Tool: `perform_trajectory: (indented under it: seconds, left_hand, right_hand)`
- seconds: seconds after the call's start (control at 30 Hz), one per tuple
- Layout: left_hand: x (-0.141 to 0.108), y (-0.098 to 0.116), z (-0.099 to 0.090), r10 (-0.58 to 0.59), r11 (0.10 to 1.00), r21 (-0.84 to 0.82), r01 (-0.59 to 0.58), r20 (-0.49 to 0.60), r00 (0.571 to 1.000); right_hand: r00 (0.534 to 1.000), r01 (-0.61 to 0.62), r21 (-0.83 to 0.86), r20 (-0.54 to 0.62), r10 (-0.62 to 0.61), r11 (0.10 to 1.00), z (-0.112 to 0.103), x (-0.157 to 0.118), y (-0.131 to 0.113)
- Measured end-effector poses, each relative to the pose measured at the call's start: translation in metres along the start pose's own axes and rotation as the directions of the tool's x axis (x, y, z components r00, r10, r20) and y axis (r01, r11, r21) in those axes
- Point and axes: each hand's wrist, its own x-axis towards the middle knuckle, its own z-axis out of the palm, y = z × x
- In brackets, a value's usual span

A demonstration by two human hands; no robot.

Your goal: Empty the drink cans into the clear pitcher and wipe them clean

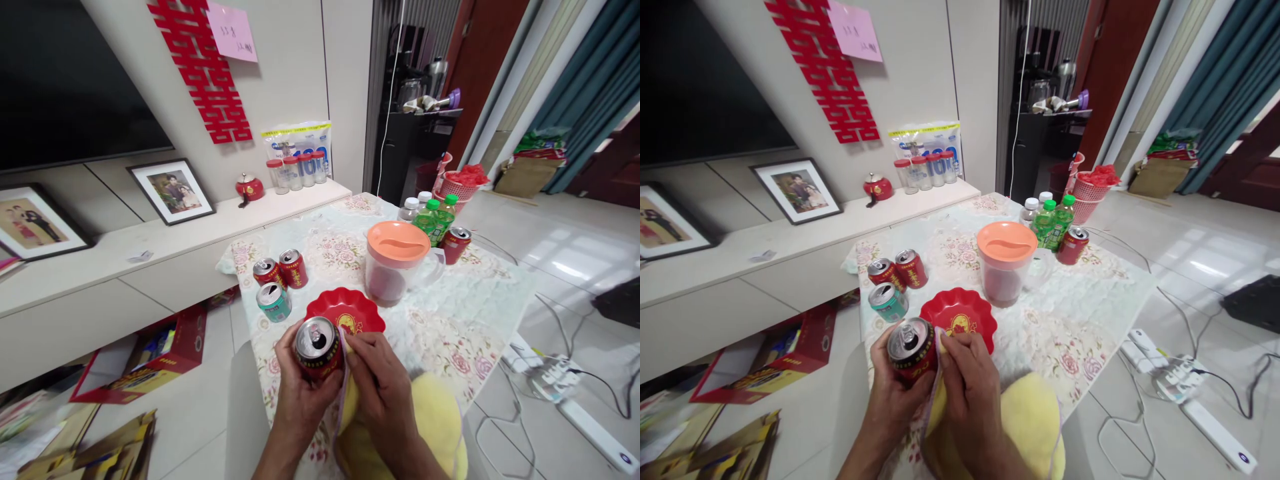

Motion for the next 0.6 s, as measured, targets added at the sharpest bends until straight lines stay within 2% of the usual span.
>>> perform_trajectory:
  seconds: [0.1, 0.2, 0.37, 0.6]
  left_hand:
    - [-0.005, -0.003, 0.002, -0.005, 0.997, -0.073, 0.010, 0.074, 0.997]
    - [-0.008, -0.004, 0.003, 0.025, 0.990, -0.143, -0.009, 0.113, 0.993]
    - [-0.009, -0.001, 0.005, 0.011, 0.987, -0.162, -0.005, 0.034, 0.999]
    - [-0.006, 0.000, 0.014, -0.052, 0.988, -0.143, 0.052, -0.001, 0.999]
  right_hand:
    - [1.000, 0.021, -0.026, -0.005, -0.021, 0.999, -0.003, 0.008, 0.004]
    - [0.997, -0.061, -0.051, 0.051, 0.063, 0.997, -0.003, 0.011, 0.019]
    - [0.990, -0.100, -0.050, 0.095, 0.105, 0.994, -0.001, 0.005, 0.036]
    - [0.994, -0.091, -0.013, 0.052, 0.091, 0.996, -0.009, 0.003, 0.006]
